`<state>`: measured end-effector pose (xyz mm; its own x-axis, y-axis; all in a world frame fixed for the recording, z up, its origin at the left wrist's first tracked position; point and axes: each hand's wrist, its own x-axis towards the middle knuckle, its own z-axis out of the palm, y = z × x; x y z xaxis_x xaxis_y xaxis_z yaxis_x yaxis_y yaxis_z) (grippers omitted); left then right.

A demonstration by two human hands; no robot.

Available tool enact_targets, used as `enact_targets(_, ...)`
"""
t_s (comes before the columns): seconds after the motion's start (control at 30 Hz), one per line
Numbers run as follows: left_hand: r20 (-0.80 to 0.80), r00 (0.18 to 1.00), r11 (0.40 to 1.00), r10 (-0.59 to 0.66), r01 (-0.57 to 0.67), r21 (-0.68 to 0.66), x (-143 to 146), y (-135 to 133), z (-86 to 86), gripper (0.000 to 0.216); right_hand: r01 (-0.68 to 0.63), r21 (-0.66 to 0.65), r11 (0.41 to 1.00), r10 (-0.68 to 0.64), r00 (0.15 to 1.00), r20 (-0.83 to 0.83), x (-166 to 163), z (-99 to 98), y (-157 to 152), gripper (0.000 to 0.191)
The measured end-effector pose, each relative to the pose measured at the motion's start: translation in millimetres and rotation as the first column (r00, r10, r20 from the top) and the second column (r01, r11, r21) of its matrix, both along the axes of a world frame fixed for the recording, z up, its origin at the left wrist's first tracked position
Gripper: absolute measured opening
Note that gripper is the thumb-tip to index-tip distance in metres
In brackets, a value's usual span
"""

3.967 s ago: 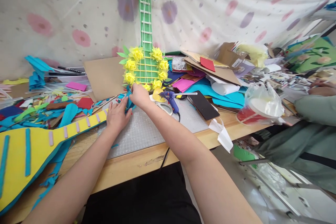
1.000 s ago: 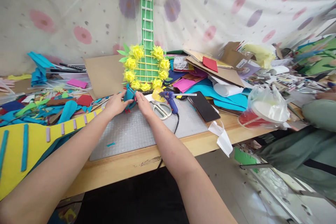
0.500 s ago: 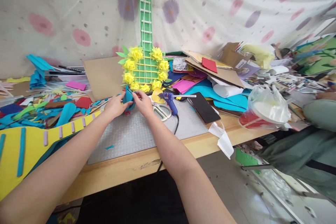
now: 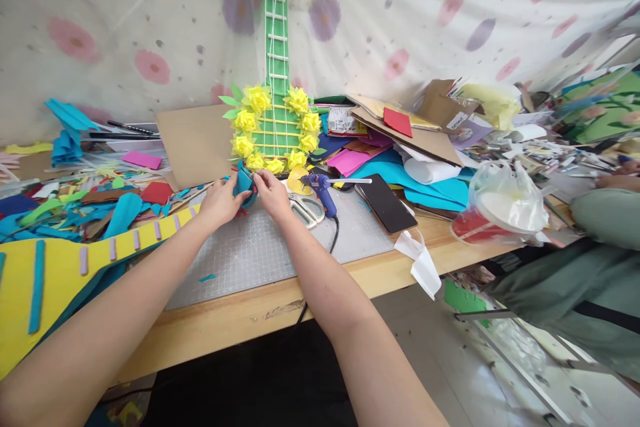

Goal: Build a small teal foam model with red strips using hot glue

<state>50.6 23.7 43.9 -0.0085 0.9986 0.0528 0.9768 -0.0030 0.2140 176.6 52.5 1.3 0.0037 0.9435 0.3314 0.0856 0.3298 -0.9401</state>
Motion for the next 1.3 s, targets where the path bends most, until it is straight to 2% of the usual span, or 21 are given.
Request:
enact_targets(0.23, 0.067, 0.998, 1.0, 0.006, -0.008, 0.023, 2.5, -4.0, -0.2, 0.062, -0.014, -0.041, 0.999, 0.014, 1.0, 0.002, 1.6, -9.1, 6.7, 0.026)
enact_targets(0.4, 0.107, 0.994, 1.0, 0.03, -0.03, -0.005, 5.0, -3.4, 5.0, 0.061, -0.009, -0.003, 1.0, 0.009, 1.0, 0.008, 1.7, -15.2, 11.4, 0.026)
enact_targets(0.53, 0.078, 0.996, 0.999, 0.032, -0.031, -0.018, 3.9, -0.8, 4.7, 0.064, 0.019, 0.011, 1.0, -0.02, 0.999, 0.03, 1.0, -13.8, 9.4, 0.026)
enact_targets(0.9, -0.072, 0.997, 0.998, -0.008, 0.013, 0.065, 2.5, 3.9, 0.1, 0.068, 0.042, 0.021, 0.999, -0.044, 0.995, 0.088, 0.3, -12.6, 6.6, 0.023)
enact_targets(1.1, -0.077, 0.996, 0.993, -0.036, 0.045, 0.11, 0.4, 3.6, -2.7, 0.064, 0.031, 0.042, 0.999, -0.034, 0.996, 0.086, -0.4, -8.0, 0.0, 0.027)
enact_targets(1.3, -0.11, 0.992, 0.987, -0.062, 0.077, 0.139, -1.0, 4.2, -4.1, 0.065, 0.055, -0.003, 0.998, -0.055, 0.994, 0.093, -0.1, -7.6, 0.3, 0.024)
